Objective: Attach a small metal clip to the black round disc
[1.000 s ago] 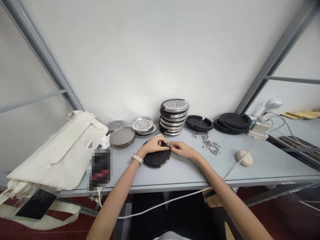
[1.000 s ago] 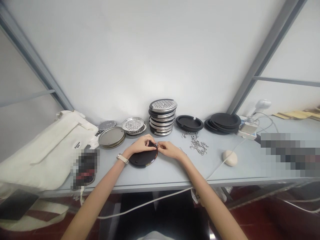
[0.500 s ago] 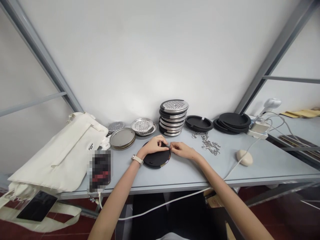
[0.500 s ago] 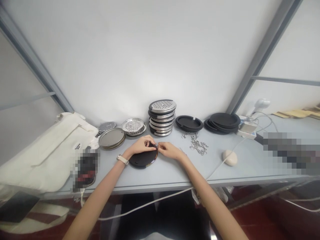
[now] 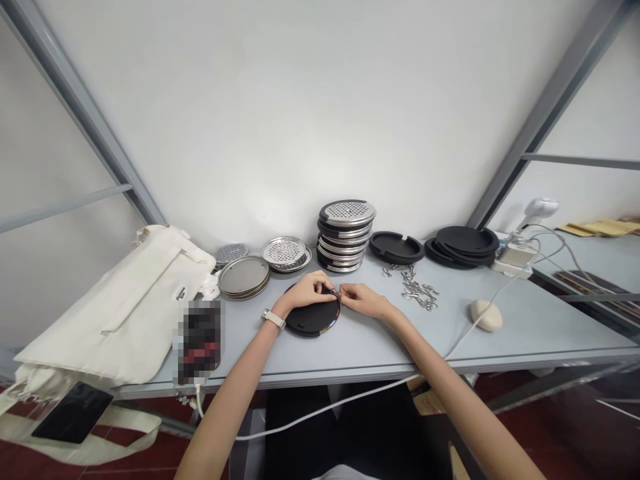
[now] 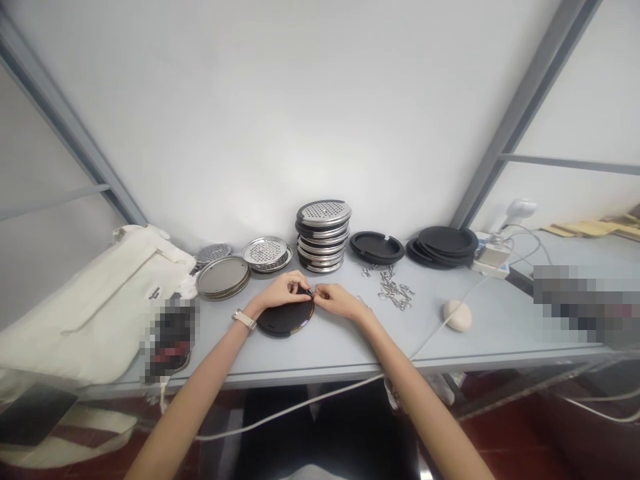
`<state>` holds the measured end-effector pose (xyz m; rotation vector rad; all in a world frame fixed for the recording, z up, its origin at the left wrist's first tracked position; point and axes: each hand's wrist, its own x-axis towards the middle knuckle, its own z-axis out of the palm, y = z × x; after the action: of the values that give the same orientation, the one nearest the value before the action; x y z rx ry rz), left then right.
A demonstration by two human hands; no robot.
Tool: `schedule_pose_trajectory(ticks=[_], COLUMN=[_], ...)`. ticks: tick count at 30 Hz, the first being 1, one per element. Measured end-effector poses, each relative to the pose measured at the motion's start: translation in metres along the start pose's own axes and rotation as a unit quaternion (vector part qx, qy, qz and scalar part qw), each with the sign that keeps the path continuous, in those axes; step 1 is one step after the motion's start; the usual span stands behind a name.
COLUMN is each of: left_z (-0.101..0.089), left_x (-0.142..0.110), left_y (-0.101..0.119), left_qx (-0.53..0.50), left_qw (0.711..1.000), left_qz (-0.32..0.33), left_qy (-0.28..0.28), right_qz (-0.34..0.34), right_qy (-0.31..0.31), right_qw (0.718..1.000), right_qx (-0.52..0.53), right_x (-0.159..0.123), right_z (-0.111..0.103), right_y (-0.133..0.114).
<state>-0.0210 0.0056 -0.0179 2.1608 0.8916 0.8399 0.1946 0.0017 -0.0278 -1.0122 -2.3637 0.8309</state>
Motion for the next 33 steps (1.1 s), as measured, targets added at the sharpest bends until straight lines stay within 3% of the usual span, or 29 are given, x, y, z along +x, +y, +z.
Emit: schedule_pose_trajectory(ticks=[9,17,33], left_z=[0.0,-0.001,0.0], left_x=[0.0,-0.002,0.001], left_y=[0.001,0.004,0.004], left_qx=[0.017,0.049,0.002], left_qw=[1.0,0.999,1.0], left_qz=[0.003,-0.017,-0.014], left_qy=[-0.02,0.003,-0.006], right_qz=[-0.008,-0.027,-0.014], right_qy=[0.004,-0.008,-0.006], right_qw=[1.0,1.0,1.0], right_qx=[0.001,-0.005,-0.002], right_x=[-0.001,-0.001,-0.001], right_z=[-0.002,-0.002,0.001], right_y=[0.0,-0.007,-0.004])
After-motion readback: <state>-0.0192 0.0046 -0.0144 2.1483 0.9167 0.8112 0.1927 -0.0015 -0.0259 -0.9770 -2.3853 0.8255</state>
